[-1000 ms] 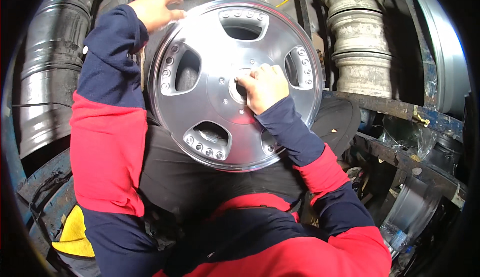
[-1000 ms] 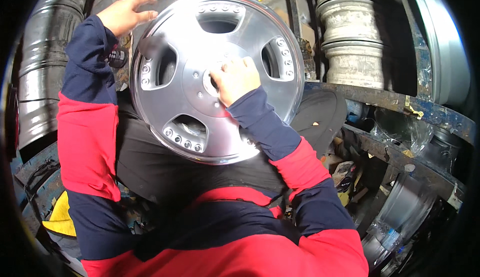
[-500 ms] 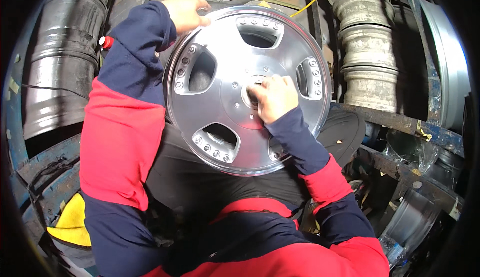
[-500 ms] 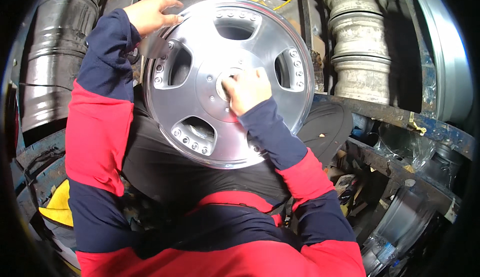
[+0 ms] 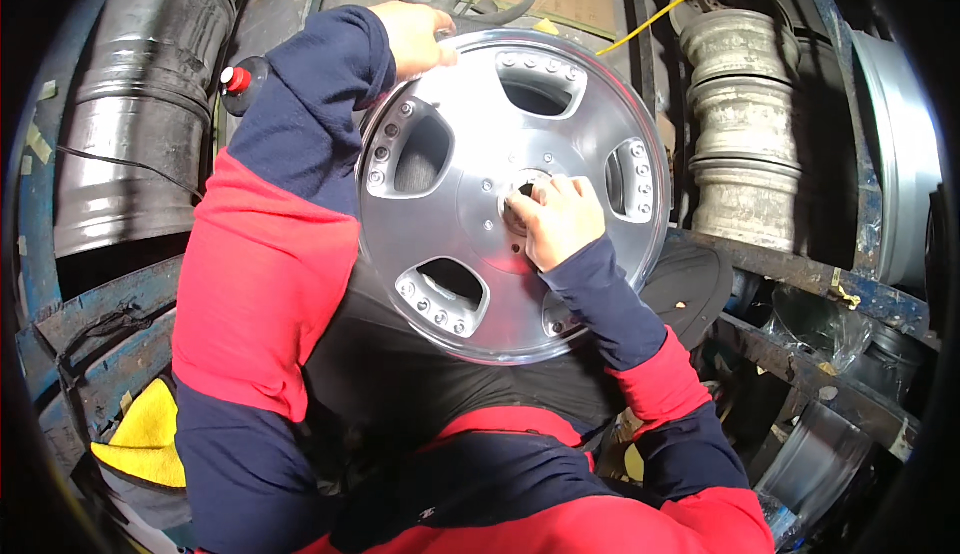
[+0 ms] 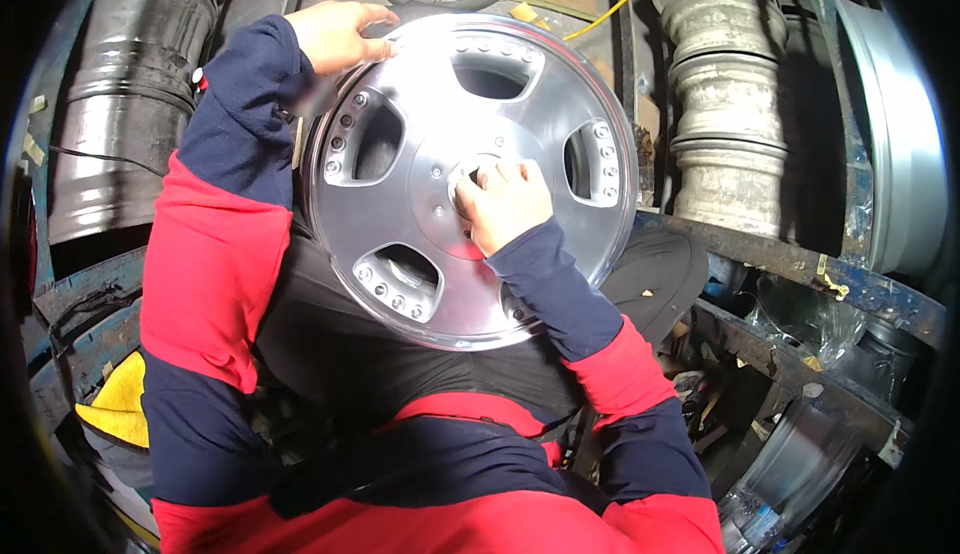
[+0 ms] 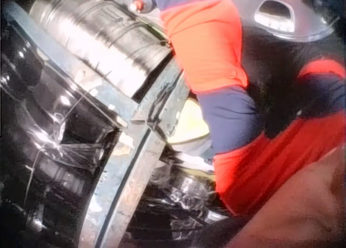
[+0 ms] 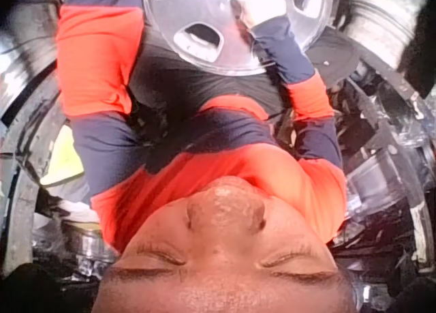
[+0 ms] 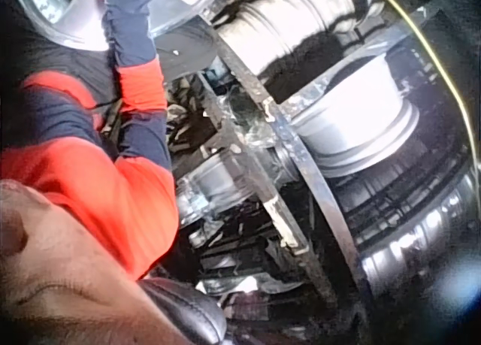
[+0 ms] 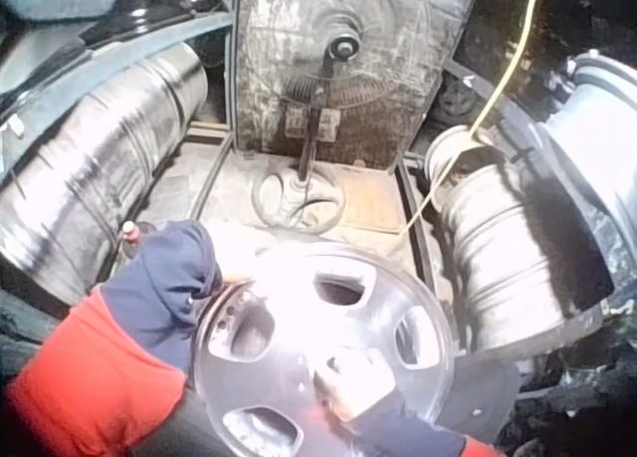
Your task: The person applies small circular adhesive covers to the bolt holes of a silver wheel rim and prepares the surface using a small yellow tool and a strip of sandpaper while sitting in a workspace.
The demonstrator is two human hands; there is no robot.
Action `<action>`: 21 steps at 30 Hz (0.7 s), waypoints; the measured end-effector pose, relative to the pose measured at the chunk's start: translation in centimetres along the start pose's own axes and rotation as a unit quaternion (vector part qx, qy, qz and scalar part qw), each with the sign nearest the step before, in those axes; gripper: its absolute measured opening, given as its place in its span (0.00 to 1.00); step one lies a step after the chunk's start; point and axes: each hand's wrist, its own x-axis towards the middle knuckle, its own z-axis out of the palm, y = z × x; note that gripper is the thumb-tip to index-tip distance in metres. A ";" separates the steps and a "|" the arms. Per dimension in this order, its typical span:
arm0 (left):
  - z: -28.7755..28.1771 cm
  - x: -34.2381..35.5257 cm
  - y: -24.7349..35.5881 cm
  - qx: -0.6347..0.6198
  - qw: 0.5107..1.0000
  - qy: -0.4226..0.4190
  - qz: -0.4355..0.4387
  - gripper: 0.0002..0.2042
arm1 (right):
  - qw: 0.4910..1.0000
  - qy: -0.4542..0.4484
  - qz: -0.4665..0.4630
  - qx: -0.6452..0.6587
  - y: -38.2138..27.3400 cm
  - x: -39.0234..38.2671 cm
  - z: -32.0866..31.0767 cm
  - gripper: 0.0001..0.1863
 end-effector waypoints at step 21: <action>-1.4 -1.2 2.2 -0.010 1.000 0.016 -0.010 0.27 | 0.999 0.029 0.032 0.023 -1.1 0.3 0.6 0.12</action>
